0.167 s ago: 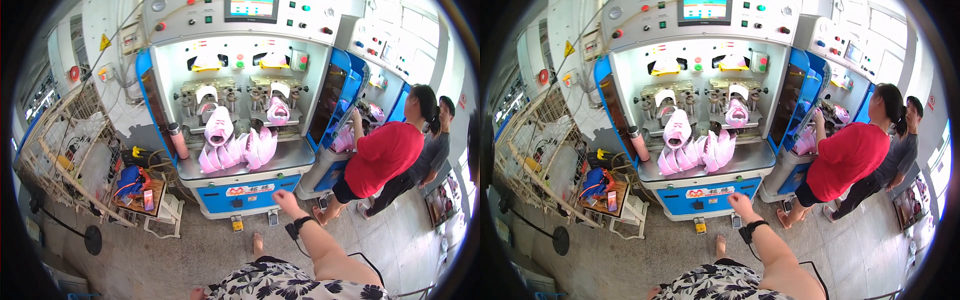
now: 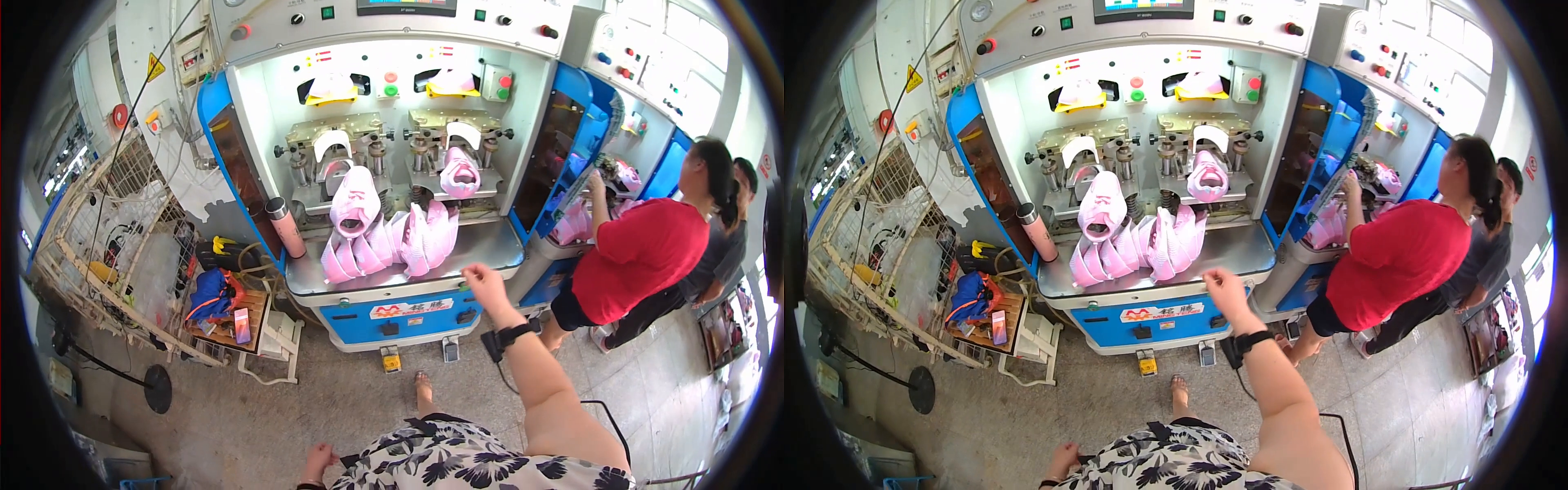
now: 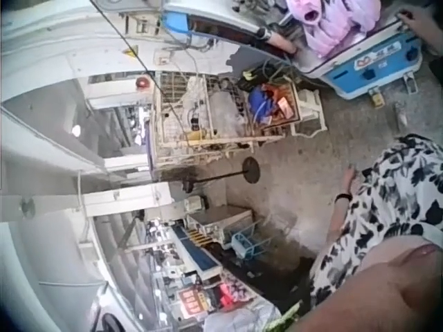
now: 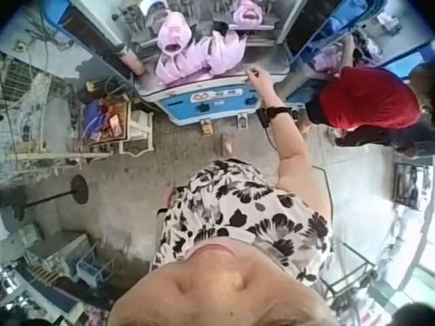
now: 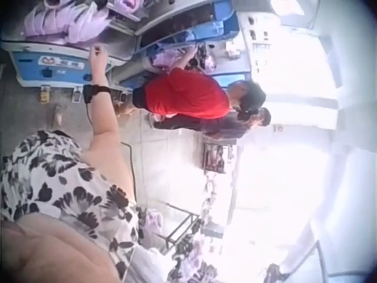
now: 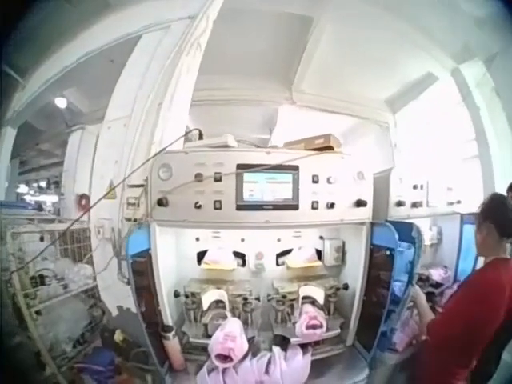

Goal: Operating an industrial machine to shape or press pink shoe uppers.

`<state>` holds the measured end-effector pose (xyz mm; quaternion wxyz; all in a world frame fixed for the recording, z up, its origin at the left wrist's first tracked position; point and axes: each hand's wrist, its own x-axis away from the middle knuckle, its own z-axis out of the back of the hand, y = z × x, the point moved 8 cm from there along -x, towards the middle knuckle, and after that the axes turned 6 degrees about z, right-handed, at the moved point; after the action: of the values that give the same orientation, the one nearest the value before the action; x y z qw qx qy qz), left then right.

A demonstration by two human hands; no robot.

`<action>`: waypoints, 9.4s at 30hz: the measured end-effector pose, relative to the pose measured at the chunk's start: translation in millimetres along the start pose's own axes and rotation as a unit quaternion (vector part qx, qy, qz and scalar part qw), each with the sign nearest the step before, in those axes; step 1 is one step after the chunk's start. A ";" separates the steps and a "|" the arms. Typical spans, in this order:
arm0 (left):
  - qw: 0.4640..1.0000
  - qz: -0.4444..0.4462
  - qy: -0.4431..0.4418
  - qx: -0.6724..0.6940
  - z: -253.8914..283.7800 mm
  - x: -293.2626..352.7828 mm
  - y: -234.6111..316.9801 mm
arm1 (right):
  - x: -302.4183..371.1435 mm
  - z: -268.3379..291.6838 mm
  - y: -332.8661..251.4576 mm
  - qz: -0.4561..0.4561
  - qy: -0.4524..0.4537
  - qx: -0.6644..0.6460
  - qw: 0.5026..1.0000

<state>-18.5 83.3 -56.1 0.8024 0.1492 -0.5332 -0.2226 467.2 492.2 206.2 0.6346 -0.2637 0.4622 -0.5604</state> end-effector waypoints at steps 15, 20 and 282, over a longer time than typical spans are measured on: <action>0.973 -0.199 0.045 0.108 -4.0 42.7 330.1 | -313.6 80.7 -139.5 0.258 0.101 0.050 0.960; 0.977 -0.174 0.007 0.121 -19.3 44.4 353.4 | -403.5 111.8 -136.2 0.254 0.199 0.076 0.944; 0.720 -0.303 -0.487 0.391 -94.9 75.4 792.8 | -289.7 69.6 -179.6 0.428 -0.004 0.169 0.888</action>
<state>251.1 723.5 344.8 0.1919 0.4741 -0.8166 -0.2675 460.7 714.3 473.8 0.8496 0.0691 0.4261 -0.3032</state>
